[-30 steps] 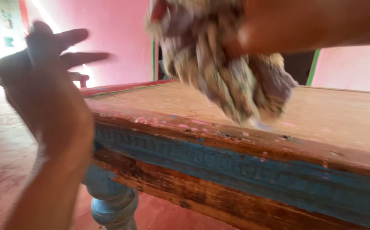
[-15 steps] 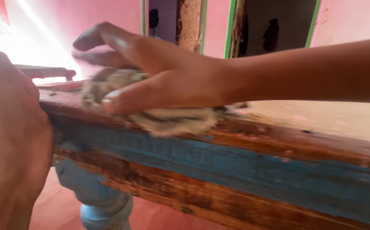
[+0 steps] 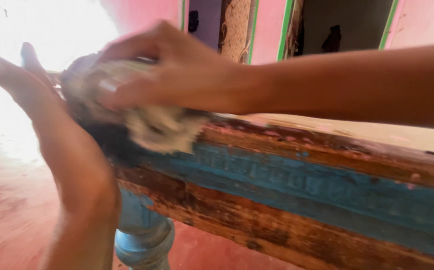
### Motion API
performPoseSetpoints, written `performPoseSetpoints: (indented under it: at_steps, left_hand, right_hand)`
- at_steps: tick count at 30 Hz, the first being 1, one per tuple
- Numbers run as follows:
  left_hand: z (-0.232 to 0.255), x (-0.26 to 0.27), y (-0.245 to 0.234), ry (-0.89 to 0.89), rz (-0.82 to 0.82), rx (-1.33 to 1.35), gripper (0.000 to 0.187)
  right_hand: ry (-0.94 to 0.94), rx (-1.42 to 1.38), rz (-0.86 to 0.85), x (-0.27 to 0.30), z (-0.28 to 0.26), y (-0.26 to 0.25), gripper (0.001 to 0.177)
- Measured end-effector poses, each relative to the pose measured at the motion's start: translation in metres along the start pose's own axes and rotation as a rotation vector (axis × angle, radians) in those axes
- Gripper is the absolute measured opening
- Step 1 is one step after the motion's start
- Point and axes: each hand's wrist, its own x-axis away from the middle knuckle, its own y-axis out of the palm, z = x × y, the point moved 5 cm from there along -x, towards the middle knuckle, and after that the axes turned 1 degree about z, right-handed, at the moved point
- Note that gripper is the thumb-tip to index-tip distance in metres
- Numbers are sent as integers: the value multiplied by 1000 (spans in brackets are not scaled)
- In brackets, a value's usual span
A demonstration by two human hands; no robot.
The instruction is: The person wipes the edges and legs of a wooden table with a cloth. They move along the table, cleaning the top edge, the side panels, and the turned legs in sequence.
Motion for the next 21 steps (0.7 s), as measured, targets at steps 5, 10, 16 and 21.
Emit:
performPoseSetpoints:
  at_steps: [5,10,16,21]
  left_hand:
    - [-6,-2,2,-143,-50,-119,110]
    - [-4,-2,-2,-41,-161,-196,118]
    - [0,10,-7,-318,-398,1365,113]
    - [-13,-3,-10,-286,-157,1101,110]
  right_hand:
    - [137,171,-20,64,-63,-28,64]
    - [176,180,-96,81,-80,-31,54]
    - [-73,161,-124,32,-39,-7,50]
    - [-423,255,11,-66,-13,32,54]
